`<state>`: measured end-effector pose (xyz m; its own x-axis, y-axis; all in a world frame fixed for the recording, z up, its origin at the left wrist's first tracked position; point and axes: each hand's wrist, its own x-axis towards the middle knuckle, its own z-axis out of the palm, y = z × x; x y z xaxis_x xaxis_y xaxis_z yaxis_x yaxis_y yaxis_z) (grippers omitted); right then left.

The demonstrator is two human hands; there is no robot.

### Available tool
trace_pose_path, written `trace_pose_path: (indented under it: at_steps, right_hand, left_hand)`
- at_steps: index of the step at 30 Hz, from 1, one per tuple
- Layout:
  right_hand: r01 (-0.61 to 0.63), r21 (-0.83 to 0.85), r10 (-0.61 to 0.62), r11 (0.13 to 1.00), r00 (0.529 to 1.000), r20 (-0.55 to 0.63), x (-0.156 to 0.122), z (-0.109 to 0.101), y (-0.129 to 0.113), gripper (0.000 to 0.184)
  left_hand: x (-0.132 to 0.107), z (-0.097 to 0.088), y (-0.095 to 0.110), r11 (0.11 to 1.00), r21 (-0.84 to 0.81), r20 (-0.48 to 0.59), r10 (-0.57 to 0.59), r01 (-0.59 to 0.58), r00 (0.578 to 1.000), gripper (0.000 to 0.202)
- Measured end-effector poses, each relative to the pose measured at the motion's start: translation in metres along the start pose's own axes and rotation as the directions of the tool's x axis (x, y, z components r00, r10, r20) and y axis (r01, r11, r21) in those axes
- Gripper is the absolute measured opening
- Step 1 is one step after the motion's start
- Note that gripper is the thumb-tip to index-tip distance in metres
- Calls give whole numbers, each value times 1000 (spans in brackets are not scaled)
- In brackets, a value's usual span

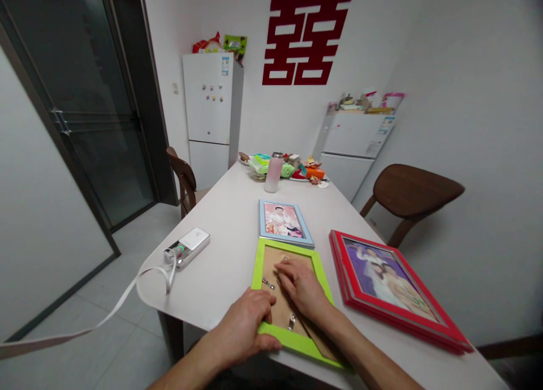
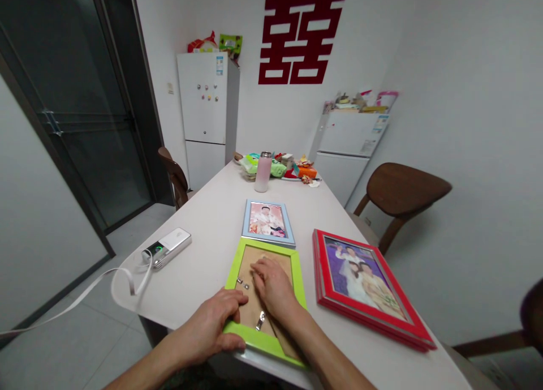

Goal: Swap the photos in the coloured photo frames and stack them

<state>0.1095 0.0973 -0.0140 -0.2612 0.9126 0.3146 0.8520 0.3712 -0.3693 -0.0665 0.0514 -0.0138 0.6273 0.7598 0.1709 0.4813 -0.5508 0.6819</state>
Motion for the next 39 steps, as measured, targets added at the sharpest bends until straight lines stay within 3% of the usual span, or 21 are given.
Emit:
trace_pose_path:
  at_steps: [2, 6, 19, 26, 34, 39]
  right_hand:
    - [-97, -47, 95, 994, 994, -48, 6, -2, 14, 26]
    - [-165, -109, 161, 980, 986, -49, 17, -1, 32, 25]
    - [-183, -167, 168, 969, 981, -97, 41, 18, 30, 23]
    - [-177, -124, 166, 976, 981, -100, 44, 20, 28, 23]
    - [-276, -40, 264, 960, 947, -184, 52, 25, 33, 19]
    - [-260, 72, 269, 963, 943, -197, 46, 16, 35, 20]
  left_hand:
    - [0, -1, 0, 1000, -1, -2, 8, -8, 1000, 35]
    - [0, -1, 2, 1000, 16, -7, 0, 0, 1000, 33]
    - [0, -3, 3, 1000, 3, -8, 0, 0, 1000, 35]
    - [0, -3, 4, 1000, -3, 0, 4, -4, 1000, 33]
    - [-1, -4, 9, 999, 31, 4, -39, 39, 999, 31]
    - [-4, 2, 15, 993, 99, 2, -69, 68, 998, 38]
